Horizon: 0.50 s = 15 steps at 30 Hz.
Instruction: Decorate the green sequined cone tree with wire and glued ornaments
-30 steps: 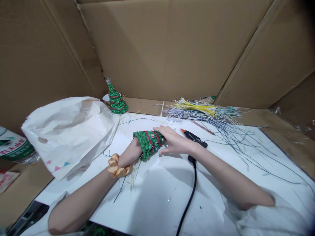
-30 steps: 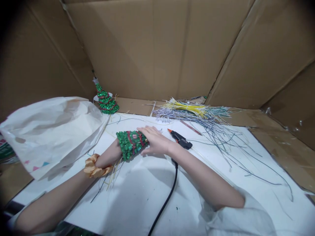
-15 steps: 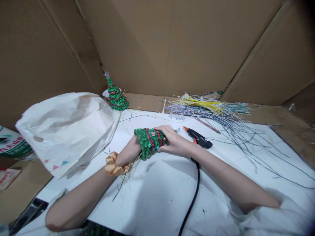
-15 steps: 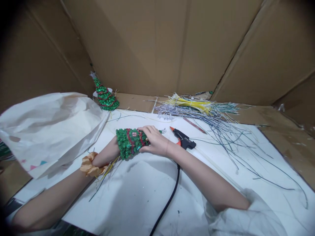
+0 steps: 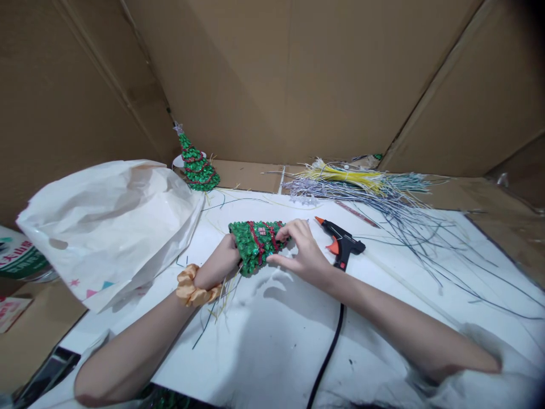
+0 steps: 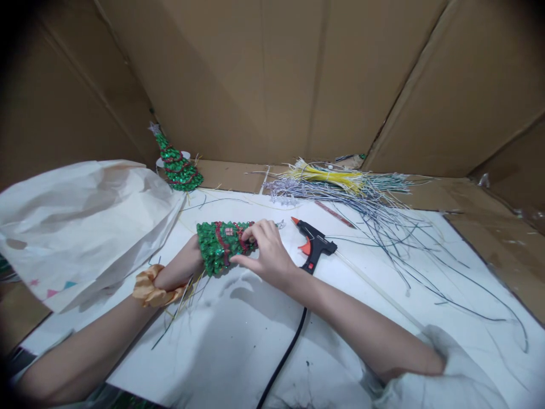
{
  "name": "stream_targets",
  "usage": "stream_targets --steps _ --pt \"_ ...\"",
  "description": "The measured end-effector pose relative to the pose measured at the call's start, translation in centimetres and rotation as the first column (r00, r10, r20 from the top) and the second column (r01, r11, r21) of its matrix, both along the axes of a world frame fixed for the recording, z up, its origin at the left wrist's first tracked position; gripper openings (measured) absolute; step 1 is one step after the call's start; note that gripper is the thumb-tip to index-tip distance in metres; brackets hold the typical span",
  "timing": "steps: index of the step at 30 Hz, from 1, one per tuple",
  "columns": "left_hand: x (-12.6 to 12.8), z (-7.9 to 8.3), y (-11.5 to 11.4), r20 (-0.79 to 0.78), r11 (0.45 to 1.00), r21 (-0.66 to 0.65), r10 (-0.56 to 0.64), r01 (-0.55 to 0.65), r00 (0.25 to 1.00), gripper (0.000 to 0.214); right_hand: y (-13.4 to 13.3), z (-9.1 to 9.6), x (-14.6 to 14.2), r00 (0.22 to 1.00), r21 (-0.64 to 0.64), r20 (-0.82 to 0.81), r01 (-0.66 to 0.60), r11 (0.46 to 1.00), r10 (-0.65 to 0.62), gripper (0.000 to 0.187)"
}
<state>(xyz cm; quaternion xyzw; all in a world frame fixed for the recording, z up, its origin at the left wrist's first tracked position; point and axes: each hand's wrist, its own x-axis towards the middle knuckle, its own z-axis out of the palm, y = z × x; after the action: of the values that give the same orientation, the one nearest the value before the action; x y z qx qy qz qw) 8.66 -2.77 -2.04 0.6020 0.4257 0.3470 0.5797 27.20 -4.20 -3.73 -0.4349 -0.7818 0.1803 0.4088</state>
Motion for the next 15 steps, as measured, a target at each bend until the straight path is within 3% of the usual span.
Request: stream_targets --steps 6,11,15 --pt "-2.1 -0.5 1.0 0.134 0.942 -0.307 -0.099 0.136 0.986 0.048 -1.6 -0.6 -1.2 0.977 -0.086 -0.142 0.149 0.985 -0.160 0.018" --pt "-3.7 -0.7 1.8 0.254 0.865 -0.299 -0.335 0.403 0.908 0.061 -2.3 -0.5 -1.7 0.964 -0.105 -0.170 0.189 0.976 -0.205 0.017" --pt "-3.4 -0.7 1.7 0.214 0.848 -0.261 -0.415 0.461 0.885 0.074 -2.9 -0.5 -2.3 0.952 -0.121 -0.180 0.230 0.966 -0.249 0.019"
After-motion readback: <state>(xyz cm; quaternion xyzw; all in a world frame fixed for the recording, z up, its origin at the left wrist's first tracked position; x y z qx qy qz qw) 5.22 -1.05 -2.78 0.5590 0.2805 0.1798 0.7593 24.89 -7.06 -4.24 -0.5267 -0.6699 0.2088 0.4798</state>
